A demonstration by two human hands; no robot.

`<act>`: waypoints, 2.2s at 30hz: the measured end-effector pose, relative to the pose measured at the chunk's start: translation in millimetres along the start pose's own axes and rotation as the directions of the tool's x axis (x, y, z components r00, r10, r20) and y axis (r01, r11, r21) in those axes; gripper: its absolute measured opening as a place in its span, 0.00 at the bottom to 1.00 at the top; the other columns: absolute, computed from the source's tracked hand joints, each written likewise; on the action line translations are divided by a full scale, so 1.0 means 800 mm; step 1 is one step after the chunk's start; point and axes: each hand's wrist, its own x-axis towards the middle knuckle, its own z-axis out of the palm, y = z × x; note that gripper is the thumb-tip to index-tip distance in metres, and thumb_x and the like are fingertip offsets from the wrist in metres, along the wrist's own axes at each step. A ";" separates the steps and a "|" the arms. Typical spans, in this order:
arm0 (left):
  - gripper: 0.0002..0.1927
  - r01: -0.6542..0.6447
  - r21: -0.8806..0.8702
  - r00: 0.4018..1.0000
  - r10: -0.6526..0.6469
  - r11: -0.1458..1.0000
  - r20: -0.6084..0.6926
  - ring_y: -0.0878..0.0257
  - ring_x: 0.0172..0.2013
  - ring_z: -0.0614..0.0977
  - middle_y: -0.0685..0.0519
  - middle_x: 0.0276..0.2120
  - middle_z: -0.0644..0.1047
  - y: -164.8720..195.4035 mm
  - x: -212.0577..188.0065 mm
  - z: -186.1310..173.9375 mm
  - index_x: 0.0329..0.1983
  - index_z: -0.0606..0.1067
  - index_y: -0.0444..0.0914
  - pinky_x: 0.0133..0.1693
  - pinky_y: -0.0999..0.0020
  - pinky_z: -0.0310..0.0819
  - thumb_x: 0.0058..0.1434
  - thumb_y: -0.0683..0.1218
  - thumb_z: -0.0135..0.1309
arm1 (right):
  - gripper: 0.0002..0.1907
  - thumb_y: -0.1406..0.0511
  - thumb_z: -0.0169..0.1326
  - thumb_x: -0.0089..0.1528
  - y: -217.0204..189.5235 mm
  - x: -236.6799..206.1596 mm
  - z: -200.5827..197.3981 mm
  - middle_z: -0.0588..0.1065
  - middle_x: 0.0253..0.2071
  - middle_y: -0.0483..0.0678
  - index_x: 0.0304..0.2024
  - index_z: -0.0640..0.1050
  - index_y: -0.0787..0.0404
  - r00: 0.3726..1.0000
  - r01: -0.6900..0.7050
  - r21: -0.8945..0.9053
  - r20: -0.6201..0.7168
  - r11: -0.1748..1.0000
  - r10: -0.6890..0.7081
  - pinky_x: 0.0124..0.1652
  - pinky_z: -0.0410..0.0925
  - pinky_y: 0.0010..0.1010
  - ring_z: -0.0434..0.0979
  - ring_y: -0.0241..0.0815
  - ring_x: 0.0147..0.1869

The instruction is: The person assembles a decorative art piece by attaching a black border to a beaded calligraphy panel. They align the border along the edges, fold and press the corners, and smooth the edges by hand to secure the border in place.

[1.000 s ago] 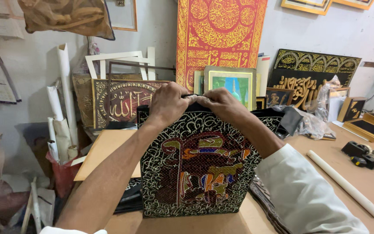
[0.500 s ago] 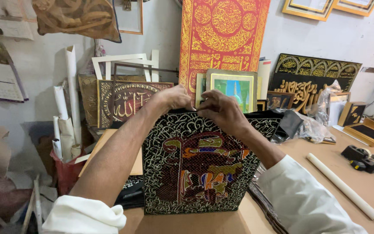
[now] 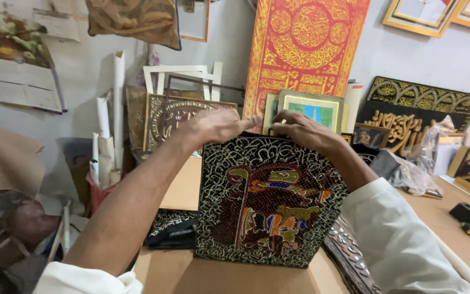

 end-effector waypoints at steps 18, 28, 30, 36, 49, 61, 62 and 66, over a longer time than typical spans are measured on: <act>0.05 -0.406 -0.234 0.844 0.264 0.883 -0.466 0.61 0.31 0.78 0.54 0.31 0.77 -0.029 -0.003 0.053 0.38 0.79 0.39 0.34 0.60 0.75 0.65 0.46 0.58 | 0.16 0.58 0.59 0.64 -0.003 0.019 0.031 0.80 0.34 0.46 0.51 0.85 0.57 0.999 0.038 -0.073 0.025 0.997 -0.037 0.35 0.67 0.36 0.72 0.40 0.34; 0.02 -0.380 0.690 0.075 0.764 0.616 -0.641 0.62 0.40 0.76 0.55 0.33 0.75 -0.043 -0.013 0.085 0.39 0.80 0.36 0.44 0.67 0.79 0.67 0.41 0.61 | 0.09 0.74 0.50 0.67 0.017 -0.008 0.070 0.77 0.37 0.52 0.50 0.76 0.67 0.582 0.582 -0.559 -0.222 0.591 -0.782 0.28 0.72 0.32 0.76 0.40 0.31; 0.05 -0.306 0.797 -0.047 0.828 0.521 -0.559 0.63 0.38 0.76 0.55 0.32 0.74 -0.044 -0.017 0.090 0.40 0.80 0.35 0.41 0.69 0.79 0.66 0.42 0.62 | 0.10 0.75 0.49 0.66 0.020 -0.014 0.072 0.77 0.37 0.53 0.50 0.75 0.68 0.549 0.560 -0.621 -0.218 0.548 -0.807 0.27 0.71 0.32 0.76 0.41 0.32; 0.03 -0.142 0.807 -0.141 0.795 0.573 -0.590 0.63 0.35 0.78 0.54 0.33 0.74 -0.040 -0.015 0.097 0.38 0.79 0.35 0.37 0.70 0.81 0.63 0.41 0.61 | 0.09 0.72 0.51 0.66 0.033 -0.021 0.076 0.74 0.37 0.51 0.49 0.73 0.67 0.485 0.492 -0.695 -0.282 0.524 -0.828 0.26 0.67 0.31 0.72 0.39 0.30; 0.09 -0.453 0.264 0.368 0.448 0.851 -0.815 0.62 0.23 0.78 0.51 0.23 0.79 -0.030 0.000 0.079 0.28 0.80 0.36 0.25 0.64 0.73 0.62 0.45 0.59 | 0.12 0.59 0.59 0.64 0.010 0.009 0.051 0.72 0.20 0.42 0.35 0.83 0.62 0.953 0.068 -0.166 -0.280 0.984 -0.113 0.19 0.56 0.30 0.62 0.30 0.20; 0.17 -0.135 -0.185 0.894 0.039 0.973 -0.446 0.62 0.21 0.78 0.53 0.19 0.78 -0.032 0.046 0.047 0.19 0.81 0.41 0.29 0.59 0.73 0.59 0.54 0.63 | 0.19 0.53 0.62 0.63 0.009 0.042 0.045 0.73 0.21 0.45 0.34 0.85 0.63 0.973 -0.186 -0.121 -0.162 0.975 0.166 0.22 0.52 0.34 0.61 0.35 0.23; 0.17 -0.120 -0.193 0.916 0.033 0.974 -0.400 0.62 0.21 0.76 0.53 0.19 0.78 -0.034 0.053 0.046 0.19 0.80 0.41 0.29 0.59 0.74 0.60 0.53 0.62 | 0.20 0.52 0.62 0.64 0.010 0.044 0.047 0.73 0.23 0.47 0.35 0.85 0.64 0.972 -0.201 -0.156 -0.153 0.967 0.177 0.23 0.52 0.36 0.61 0.37 0.24; 0.15 0.001 -0.258 0.965 -0.069 0.966 -0.253 0.66 0.18 0.73 0.55 0.16 0.74 -0.041 0.080 0.045 0.19 0.78 0.37 0.28 0.63 0.72 0.56 0.49 0.64 | 0.18 0.63 0.58 0.66 0.010 0.024 0.069 0.78 0.50 0.57 0.55 0.75 0.68 0.608 0.470 -0.443 -0.465 0.764 -0.644 0.44 0.77 0.39 0.79 0.45 0.48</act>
